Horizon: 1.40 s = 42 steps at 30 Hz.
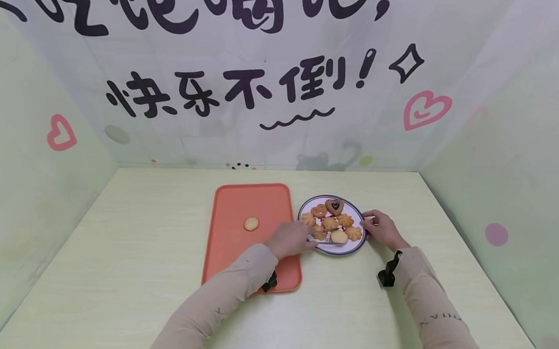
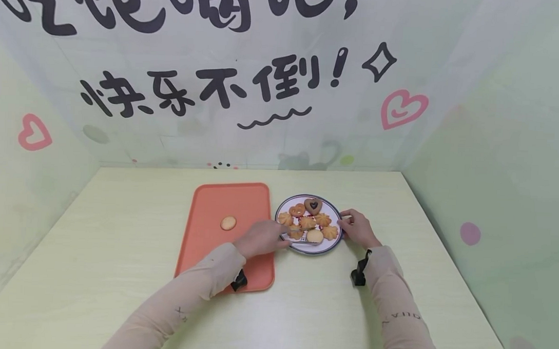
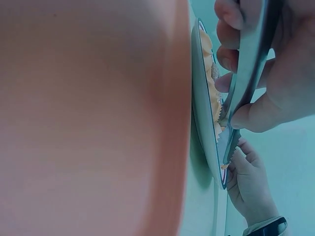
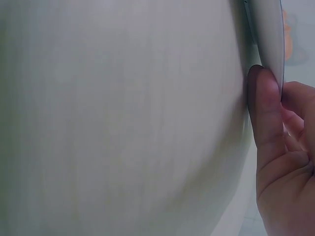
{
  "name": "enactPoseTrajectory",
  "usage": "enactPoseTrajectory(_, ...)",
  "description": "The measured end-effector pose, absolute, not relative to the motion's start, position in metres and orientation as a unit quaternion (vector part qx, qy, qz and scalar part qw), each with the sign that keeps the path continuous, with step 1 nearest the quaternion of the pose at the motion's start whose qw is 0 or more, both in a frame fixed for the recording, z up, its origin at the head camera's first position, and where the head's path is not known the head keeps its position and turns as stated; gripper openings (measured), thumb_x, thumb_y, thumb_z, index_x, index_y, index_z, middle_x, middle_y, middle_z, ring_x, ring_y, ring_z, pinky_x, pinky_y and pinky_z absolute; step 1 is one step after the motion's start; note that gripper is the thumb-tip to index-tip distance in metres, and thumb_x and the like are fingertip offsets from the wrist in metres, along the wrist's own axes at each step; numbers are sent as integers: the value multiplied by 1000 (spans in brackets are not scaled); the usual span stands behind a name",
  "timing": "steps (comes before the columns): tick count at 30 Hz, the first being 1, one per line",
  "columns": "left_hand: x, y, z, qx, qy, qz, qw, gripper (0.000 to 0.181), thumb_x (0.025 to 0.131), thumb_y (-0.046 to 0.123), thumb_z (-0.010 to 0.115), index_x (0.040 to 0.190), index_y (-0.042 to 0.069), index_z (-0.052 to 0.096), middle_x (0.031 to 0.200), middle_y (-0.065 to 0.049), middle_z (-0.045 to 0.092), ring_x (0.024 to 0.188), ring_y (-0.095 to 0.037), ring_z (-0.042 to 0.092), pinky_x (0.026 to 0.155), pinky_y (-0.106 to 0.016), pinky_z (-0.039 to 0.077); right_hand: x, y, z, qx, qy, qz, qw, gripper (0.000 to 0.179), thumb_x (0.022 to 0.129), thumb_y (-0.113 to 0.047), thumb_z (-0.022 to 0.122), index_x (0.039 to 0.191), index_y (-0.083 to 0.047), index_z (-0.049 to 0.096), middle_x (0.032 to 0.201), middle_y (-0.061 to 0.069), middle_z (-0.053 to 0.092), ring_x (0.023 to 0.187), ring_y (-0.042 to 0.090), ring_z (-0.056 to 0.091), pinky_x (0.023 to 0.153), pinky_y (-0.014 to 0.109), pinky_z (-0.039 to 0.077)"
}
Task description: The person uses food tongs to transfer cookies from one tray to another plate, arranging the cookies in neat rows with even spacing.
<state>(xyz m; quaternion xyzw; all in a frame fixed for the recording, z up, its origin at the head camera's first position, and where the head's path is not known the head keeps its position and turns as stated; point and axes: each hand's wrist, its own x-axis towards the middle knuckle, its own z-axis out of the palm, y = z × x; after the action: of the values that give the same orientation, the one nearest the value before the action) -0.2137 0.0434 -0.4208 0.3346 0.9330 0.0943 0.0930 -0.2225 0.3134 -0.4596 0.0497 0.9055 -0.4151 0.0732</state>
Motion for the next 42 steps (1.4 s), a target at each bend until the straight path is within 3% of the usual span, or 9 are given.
enactPoseTrajectory(4, -214, 45, -420, 331, 935, 90, 93, 38, 86, 39, 54, 117, 19, 60, 98, 2, 63, 69, -10, 48, 52, -26, 36, -223, 314, -459, 49, 906, -414, 72, 35, 91, -15, 51, 119, 5, 44, 84, 12, 55, 66, 15, 52, 59, 25, 44)
enactPoseTrajectory(11, -215, 45, -419, 336, 934, 77, 97, 39, 85, 40, 54, 117, 18, 61, 66, 4, 51, 58, -11, 43, 44, -24, 31, -222, 314, -457, 48, 907, -412, 72, 35, 91, -15, 51, 119, 5, 44, 84, 12, 54, 66, 15, 52, 59, 26, 44)
enactPoseTrajectory(25, -217, 48, -420, 346, 931, 66, 89, 35, 85, 40, 54, 110, 18, 65, 62, 6, 49, 57, -10, 43, 45, -24, 34, -224, 316, -461, 41, 908, -412, 68, 36, 91, -15, 51, 119, 6, 44, 83, 12, 55, 65, 15, 53, 59, 27, 44)
enactPoseTrajectory(28, -217, 46, -419, 344, 929, 99, 95, 34, 85, 39, 54, 108, 17, 66, 68, 4, 56, 57, -9, 44, 46, -23, 35, -224, 316, -461, 41, 908, -411, 67, 36, 91, -15, 51, 119, 6, 44, 83, 11, 55, 66, 15, 53, 59, 27, 44)
enactPoseTrajectory(31, -217, 42, -415, 337, 926, 134, 109, 35, 86, 39, 55, 112, 16, 64, 91, 2, 64, 65, -8, 50, 51, -23, 38, -224, 315, -461, 43, 908, -411, 68, 36, 91, -15, 51, 120, 5, 44, 83, 11, 55, 66, 15, 53, 59, 27, 44)
enactPoseTrajectory(34, -219, 36, -411, 326, 926, 153, 117, 38, 86, 39, 55, 116, 17, 61, 109, 2, 61, 76, -8, 53, 60, -24, 41, -224, 315, -460, 44, 909, -410, 68, 36, 91, -15, 51, 120, 5, 43, 83, 11, 55, 66, 15, 52, 59, 26, 44)
enactPoseTrajectory(42, -223, 14, -396, 307, 933, 148, 113, 43, 85, 41, 54, 119, 15, 58, 115, 2, 58, 101, -13, 54, 77, -29, 44, -223, 315, -460, 41, 909, -410, 67, 37, 91, -16, 51, 120, 5, 43, 84, 11, 55, 66, 15, 53, 59, 26, 44)
